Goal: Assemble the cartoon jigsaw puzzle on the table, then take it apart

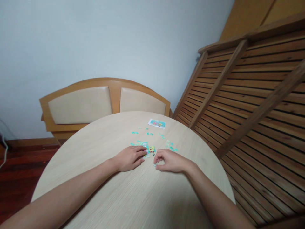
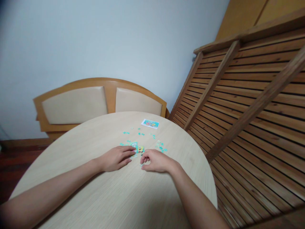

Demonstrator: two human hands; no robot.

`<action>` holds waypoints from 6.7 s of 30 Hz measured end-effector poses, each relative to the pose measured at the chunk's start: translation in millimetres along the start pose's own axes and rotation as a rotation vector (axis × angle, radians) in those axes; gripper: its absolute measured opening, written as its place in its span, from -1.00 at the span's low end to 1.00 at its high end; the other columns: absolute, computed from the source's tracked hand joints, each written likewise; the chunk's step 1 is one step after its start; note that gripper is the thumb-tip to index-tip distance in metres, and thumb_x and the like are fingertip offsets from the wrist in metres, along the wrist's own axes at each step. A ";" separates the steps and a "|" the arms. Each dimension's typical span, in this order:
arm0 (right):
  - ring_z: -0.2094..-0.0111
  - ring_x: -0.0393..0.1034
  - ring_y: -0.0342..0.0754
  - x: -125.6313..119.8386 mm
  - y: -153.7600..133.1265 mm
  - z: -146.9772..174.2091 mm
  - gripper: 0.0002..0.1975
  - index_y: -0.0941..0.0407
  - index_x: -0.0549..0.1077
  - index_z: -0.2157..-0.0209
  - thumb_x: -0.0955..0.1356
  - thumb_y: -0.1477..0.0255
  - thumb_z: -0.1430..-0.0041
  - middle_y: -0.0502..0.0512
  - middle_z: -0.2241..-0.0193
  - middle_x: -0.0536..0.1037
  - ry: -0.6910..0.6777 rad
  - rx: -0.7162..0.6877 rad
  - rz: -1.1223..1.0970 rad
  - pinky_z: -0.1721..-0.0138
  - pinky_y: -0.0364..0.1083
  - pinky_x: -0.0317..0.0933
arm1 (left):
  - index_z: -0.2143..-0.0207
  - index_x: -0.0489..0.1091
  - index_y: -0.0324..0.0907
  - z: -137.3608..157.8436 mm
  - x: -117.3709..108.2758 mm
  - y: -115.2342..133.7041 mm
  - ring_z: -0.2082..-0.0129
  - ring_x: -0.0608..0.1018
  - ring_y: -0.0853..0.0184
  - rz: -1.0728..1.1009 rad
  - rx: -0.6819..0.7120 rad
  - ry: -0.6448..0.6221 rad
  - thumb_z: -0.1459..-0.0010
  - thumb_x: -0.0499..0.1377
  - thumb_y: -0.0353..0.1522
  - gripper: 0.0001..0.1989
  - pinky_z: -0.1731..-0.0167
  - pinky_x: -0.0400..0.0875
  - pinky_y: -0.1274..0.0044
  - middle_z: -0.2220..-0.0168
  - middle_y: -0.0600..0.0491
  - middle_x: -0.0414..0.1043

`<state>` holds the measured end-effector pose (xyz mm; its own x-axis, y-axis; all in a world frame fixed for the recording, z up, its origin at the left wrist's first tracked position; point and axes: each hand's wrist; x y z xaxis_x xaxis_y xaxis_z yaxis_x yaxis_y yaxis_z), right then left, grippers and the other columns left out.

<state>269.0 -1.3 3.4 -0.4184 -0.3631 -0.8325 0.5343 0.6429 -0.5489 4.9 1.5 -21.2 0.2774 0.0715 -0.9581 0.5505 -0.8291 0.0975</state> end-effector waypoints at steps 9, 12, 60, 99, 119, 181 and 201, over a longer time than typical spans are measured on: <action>0.29 0.41 -0.08 2.8 -3.2 -5.5 -0.86 0.10 0.55 0.26 0.43 0.51 -0.08 0.01 0.35 0.56 0.093 -0.070 0.126 0.21 -0.14 0.20 | -0.18 0.36 -0.16 0.2 1.6 0.7 -0.16 0.46 0.12 0.040 0.059 -0.003 -0.40 0.01 -0.31 -0.64 -0.16 0.35 0.27 -0.20 -0.12 0.36; 0.24 0.43 -0.06 4.5 -0.7 -7.4 -0.88 0.09 0.55 0.25 0.44 0.48 -0.12 0.03 0.32 0.59 0.139 -0.097 0.177 0.15 -0.11 0.20 | -0.18 0.36 -0.14 0.2 2.2 0.6 -0.15 0.46 0.14 0.049 0.086 0.010 -0.41 0.00 -0.31 -0.64 -0.16 0.35 0.29 -0.20 -0.10 0.37; 0.22 0.47 -0.04 -14.2 20.1 -44.1 -0.82 0.13 0.58 0.25 0.32 0.40 -0.28 0.12 0.27 0.62 0.171 0.027 0.364 0.15 -0.11 0.23 | -0.15 0.37 -0.15 -1.3 -3.7 5.4 -0.13 0.48 0.14 0.085 0.086 0.000 -0.39 0.02 -0.31 -0.65 -0.15 0.36 0.31 -0.18 -0.12 0.38; 0.04 0.31 0.02 -12.2 41.4 -14.3 -0.85 0.05 0.59 0.18 0.34 0.45 -0.32 0.11 0.14 0.53 0.269 0.075 0.437 0.00 0.01 0.16 | -0.13 0.36 -0.15 -0.4 -3.3 2.4 -0.12 0.48 0.15 0.083 0.098 -0.002 -0.39 0.01 -0.32 -0.67 -0.15 0.35 0.32 -0.16 -0.12 0.39; 0.15 0.40 0.03 -5.9 31.1 4.1 -0.84 0.08 0.56 0.29 0.47 0.29 -0.15 0.10 0.26 0.55 0.281 0.107 0.240 0.07 -0.03 0.22 | -0.21 0.27 -0.09 -0.8 -3.1 0.5 -0.04 0.45 0.14 0.092 0.091 0.003 -0.39 0.03 -0.28 -0.62 -0.09 0.35 0.30 -0.07 -0.12 0.36; 0.27 0.46 -0.06 -3.9 13.8 -16.3 -0.87 0.09 0.60 0.32 0.38 0.40 -0.24 0.07 0.36 0.60 0.112 -0.108 0.267 0.21 -0.14 0.22 | -0.09 0.37 -0.09 -1.8 -8.0 5.4 0.08 0.46 0.16 0.010 0.055 0.015 -0.39 0.04 -0.25 -0.70 0.02 0.37 0.32 0.04 -0.09 0.37; -0.11 0.28 0.14 -8.4 44.6 -175.9 -0.64 0.26 0.45 -0.06 0.27 0.53 -0.24 0.34 -0.14 0.43 0.136 0.102 0.572 -0.10 0.03 0.14 | -0.11 0.36 -0.07 -1.8 -8.0 1.3 0.03 0.44 0.14 0.043 0.025 0.009 -0.36 0.07 -0.26 -0.69 -0.02 0.38 0.31 0.02 -0.09 0.37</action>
<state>167.2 149.1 -0.8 -0.1300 0.1156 -0.9848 0.7675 0.6406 -0.0261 4.8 0.9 -12.9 0.3072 0.0404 -0.9508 0.5179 -0.8453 0.1314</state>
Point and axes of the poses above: each hand's wrist, its own z-axis away from the middle knuckle, its own x-axis out of the palm, y = z × x
